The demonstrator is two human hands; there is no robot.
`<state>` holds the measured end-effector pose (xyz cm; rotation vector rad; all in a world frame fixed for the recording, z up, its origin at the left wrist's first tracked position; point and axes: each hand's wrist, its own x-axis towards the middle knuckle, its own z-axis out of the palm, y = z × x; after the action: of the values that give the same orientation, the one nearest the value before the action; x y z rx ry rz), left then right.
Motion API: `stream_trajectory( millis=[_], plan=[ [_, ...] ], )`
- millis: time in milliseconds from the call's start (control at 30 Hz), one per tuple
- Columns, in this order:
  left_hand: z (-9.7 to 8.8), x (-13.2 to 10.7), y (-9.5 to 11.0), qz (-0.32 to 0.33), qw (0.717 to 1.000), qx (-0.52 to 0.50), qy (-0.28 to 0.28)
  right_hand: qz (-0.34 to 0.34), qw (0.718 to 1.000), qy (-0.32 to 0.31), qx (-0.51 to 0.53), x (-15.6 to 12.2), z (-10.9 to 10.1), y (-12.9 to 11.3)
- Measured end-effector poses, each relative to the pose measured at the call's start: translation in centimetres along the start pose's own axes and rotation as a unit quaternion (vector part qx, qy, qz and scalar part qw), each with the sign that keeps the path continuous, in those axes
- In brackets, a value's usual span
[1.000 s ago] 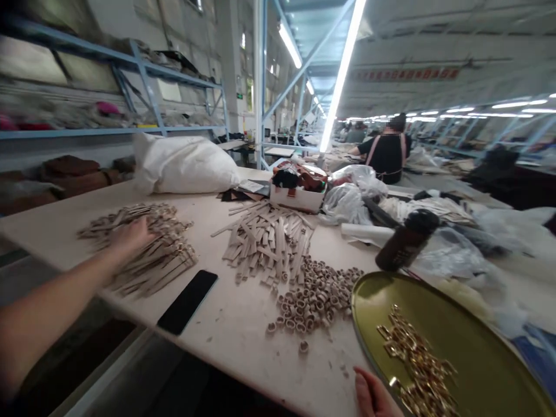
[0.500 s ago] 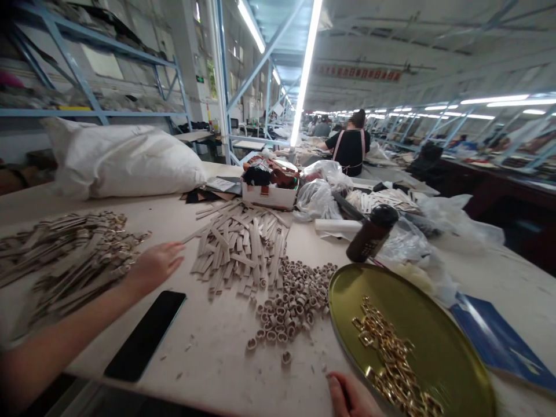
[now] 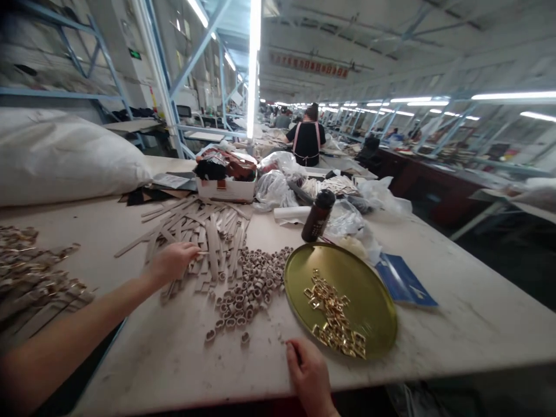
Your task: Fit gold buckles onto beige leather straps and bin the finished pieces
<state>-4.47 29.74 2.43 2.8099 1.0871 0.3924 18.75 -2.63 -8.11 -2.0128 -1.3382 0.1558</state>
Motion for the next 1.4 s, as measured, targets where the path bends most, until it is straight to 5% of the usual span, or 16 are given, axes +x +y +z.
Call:
stream_trajectory(
  millis=[100, 200, 267, 333, 400, 467, 533, 833, 1167, 1267, 1400],
  plan=[
    [-2.1, -2.0, 3.3, -0.021, 0.993, -0.087, 0.075, -0.003, 1.000, -0.001, -0.002, 0.2, -0.4, -0.6],
    [-3.2, -4.5, 8.2, -0.115, 0.938, -0.324, 0.043, -0.008, 1.000, 0.003, -0.011, 0.3, -0.5, -0.8],
    [-2.9, -6.3, 11.5, -0.209, 0.819, -0.531, -0.060, -0.006, 1.000, 0.000, -0.011, 0.3, -0.6, -0.9],
    [-1.9, -8.2, 14.3, -0.315, 0.631, -0.683, -0.191, 0.000, 1.000, -0.006, -0.006, 0.2, -0.6, -0.9],
    [-0.7, -9.9, 16.3, -0.378, 0.482, -0.750, -0.250, 0.004, 1.000, -0.014, 0.002, 0.1, -0.7, -0.9],
    [0.2, -11.3, 17.5, -0.394, 0.396, -0.790, -0.253, 0.003, 1.000, -0.022, 0.007, -0.1, -0.7, -0.8],
    [0.4, -12.3, 18.2, -0.382, 0.353, -0.819, -0.243, 0.001, 1.000, -0.027, 0.010, -0.2, -0.8, -0.8],
    [-1.4, -13.8, 19.9, -0.397, 0.322, -0.830, -0.223, -0.006, 0.999, -0.028, 0.027, -0.5, -1.2, -0.8],
    [0.0, -14.1, 19.9, -0.419, 0.273, -0.839, -0.216, -0.002, 0.998, -0.048, 0.038, -0.7, -1.2, -0.6],
    [0.7, -13.5, 19.5, -0.403, 0.298, -0.840, -0.206, 0.010, 0.996, -0.040, 0.083, 0.3, -1.4, -0.5],
    [1.3, -12.3, 18.8, -0.391, 0.389, -0.815, -0.175, -0.020, 0.999, -0.040, 0.010, 4.2, -2.0, -0.6]
  ],
)
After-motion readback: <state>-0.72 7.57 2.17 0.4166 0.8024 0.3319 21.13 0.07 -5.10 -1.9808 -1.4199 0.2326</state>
